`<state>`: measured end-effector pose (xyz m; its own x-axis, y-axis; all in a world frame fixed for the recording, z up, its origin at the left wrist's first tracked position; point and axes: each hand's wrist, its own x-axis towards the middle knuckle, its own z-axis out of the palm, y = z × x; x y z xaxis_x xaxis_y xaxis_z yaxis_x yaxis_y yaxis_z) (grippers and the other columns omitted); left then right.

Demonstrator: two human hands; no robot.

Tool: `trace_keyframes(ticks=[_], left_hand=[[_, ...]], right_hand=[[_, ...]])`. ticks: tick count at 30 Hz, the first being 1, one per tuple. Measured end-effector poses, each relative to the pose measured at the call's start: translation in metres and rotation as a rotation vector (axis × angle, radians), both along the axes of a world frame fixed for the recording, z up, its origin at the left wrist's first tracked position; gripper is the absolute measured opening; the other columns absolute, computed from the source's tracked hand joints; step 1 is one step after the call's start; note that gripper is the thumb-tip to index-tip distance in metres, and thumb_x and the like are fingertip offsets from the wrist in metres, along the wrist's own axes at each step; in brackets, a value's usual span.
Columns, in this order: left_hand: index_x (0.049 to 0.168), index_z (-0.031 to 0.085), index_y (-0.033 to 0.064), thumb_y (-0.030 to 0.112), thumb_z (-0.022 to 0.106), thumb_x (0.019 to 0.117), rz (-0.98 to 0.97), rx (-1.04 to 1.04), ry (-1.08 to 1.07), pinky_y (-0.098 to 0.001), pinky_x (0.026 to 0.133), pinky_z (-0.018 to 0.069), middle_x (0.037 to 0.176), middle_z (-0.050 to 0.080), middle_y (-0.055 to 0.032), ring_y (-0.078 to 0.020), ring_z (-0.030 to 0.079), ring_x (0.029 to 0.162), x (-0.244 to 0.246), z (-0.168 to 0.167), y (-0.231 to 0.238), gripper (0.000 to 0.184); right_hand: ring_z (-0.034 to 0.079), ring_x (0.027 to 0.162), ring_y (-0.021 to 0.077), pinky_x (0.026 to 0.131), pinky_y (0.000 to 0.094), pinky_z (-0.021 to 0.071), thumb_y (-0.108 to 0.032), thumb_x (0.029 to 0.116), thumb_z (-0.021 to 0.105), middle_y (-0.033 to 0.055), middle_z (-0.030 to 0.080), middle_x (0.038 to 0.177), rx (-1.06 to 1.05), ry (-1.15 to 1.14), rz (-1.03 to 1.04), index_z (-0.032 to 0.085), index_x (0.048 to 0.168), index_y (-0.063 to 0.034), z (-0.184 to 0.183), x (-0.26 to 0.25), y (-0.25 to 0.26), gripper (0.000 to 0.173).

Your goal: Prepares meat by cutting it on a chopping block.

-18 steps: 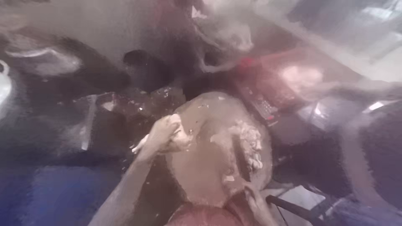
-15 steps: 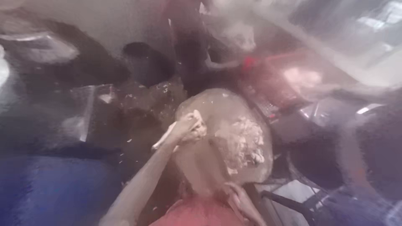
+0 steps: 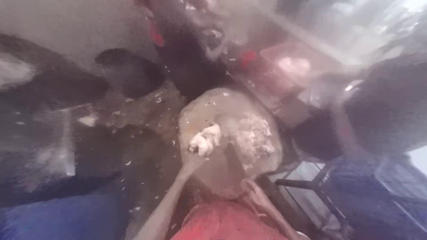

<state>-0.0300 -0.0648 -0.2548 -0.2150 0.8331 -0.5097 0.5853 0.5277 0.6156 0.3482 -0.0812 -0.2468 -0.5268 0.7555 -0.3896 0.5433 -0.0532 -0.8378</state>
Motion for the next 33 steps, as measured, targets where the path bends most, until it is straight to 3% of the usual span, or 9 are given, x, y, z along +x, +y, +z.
trace_keyframes(ticks=[4, 10, 13, 17, 20, 22, 25, 29, 33], left_hand=[[0.116, 0.072, 0.0031, 0.058, 0.060, 0.0956, 0.066, -0.142, 0.107, -0.0570, 0.094, 0.0534, 0.111, 0.072, -0.0186, -0.0334, 0.069, 0.105, 0.023, -0.013, 0.026, 0.060], [0.112, 0.058, 0.0048, 0.024, 0.048, 0.1063, 0.348, -0.246, -0.681, -0.0292, 0.061, 0.0521, 0.078, 0.058, -0.0024, -0.0123, 0.057, 0.064, 0.047, 0.037, 0.034, 0.022], [0.090, 0.055, 0.0122, 0.017, 0.034, 0.1069, 0.343, -0.136, -0.931, -0.0271, 0.062, 0.0539, 0.069, 0.059, 0.0022, -0.0095, 0.058, 0.061, 0.051, 0.098, 0.048, 0.027], [0.098, 0.060, 0.0087, 0.010, 0.041, 0.1041, 0.383, 0.028, -0.873, -0.0294, 0.069, 0.0579, 0.077, 0.065, 0.0002, -0.0111, 0.064, 0.069, 0.038, 0.118, 0.036, 0.019], [0.110, 0.060, 0.0039, 0.020, 0.050, 0.1077, 0.396, -0.071, -0.615, -0.0272, 0.067, 0.0544, 0.081, 0.063, -0.0003, -0.0096, 0.061, 0.069, 0.024, 0.059, 0.017, 0.019], [0.118, 0.058, 0.0030, 0.026, 0.055, 0.1066, 0.395, -0.137, -0.460, -0.0260, 0.061, 0.0516, 0.081, 0.061, -0.0008, -0.0083, 0.057, 0.064, 0.019, 0.029, 0.008, 0.026], [0.122, 0.058, 0.0036, 0.025, 0.055, 0.1061, 0.370, -0.125, -0.446, -0.0274, 0.061, 0.0511, 0.083, 0.062, -0.0016, -0.0090, 0.056, 0.064, 0.003, 0.012, -0.008, 0.027], [0.115, 0.064, 0.0027, 0.026, 0.060, 0.1033, 0.335, -0.051, -0.490, -0.0306, 0.070, 0.0548, 0.087, 0.066, -0.0023, -0.0093, 0.061, 0.071, -0.015, 0.007, -0.037, 0.026], [0.140, 0.051, -0.0039, 0.003, 0.064, 0.0964, 0.212, 0.013, -0.427, -0.0343, 0.100, 0.0518, 0.125, 0.064, -0.0156, -0.0155, 0.063, 0.111, -0.017, 0.026, -0.059, 0.046]], right_hand=[[0.064, 0.122, 0.0276, 0.108, 0.0454, 0.0504, -0.005, 0.1014, 0.051, 0.0177, 0.063, 0.136, 0.142, -0.011, 0.152, 0.050, 0.149, -0.0071, -0.013, -0.010, 0.011, 0.047], [0.062, 0.125, 0.0261, 0.110, 0.0439, 0.0487, -0.008, 0.1051, 0.045, 0.0164, 0.061, 0.140, 0.075, 0.038, 0.126, 0.049, 0.151, -0.0105, -0.020, -0.003, 0.017, 0.047], [0.061, 0.128, 0.0276, 0.110, 0.0446, 0.0478, -0.002, 0.1007, 0.049, 0.0184, 0.058, 0.144, 0.022, 0.073, 0.115, 0.045, 0.153, -0.0069, -0.020, 0.008, 0.026, 0.053], [0.058, 0.131, 0.0227, 0.110, 0.0435, 0.0493, -0.008, 0.0996, 0.056, 0.0164, 0.049, 0.153, -0.113, 0.066, -0.038, 0.023, 0.163, -0.0121, -0.015, 0.014, 0.031, 0.072], [0.062, 0.070, 0.0146, 0.063, 0.0347, 0.0551, -0.021, 0.1060, 0.049, 0.0089, 0.065, 0.099, -0.390, 0.169, -0.290, 0.036, 0.152, -0.0061, -0.038, 0.012, 0.023, 0.050], [0.056, 0.056, 0.0131, 0.055, 0.0317, 0.0519, -0.034, 0.1118, 0.035, 0.0046, 0.061, 0.073, -0.508, 0.173, -0.313, 0.056, 0.129, -0.0003, -0.039, 0.008, 0.025, 0.044], [0.060, 0.069, 0.0151, 0.066, 0.0366, 0.0549, -0.033, 0.1120, 0.030, 0.0065, 0.063, 0.081, -0.266, 0.041, -0.298, 0.064, 0.118, -0.0007, -0.031, -0.009, 0.020, 0.047], [0.065, 0.117, 0.0316, 0.105, 0.0523, 0.0500, -0.036, 0.1098, 0.039, 0.0204, 0.066, 0.127, -0.049, -0.216, 0.047, 0.054, 0.143, -0.0037, 0.035, -0.070, 0.020, 0.048], [0.068, 0.110, 0.0321, 0.096, 0.0547, 0.0530, -0.050, 0.1080, 0.040, 0.0163, 0.070, 0.118, 0.303, -0.322, 0.442, 0.058, 0.139, -0.0118, 0.082, -0.161, 0.042, 0.052]])
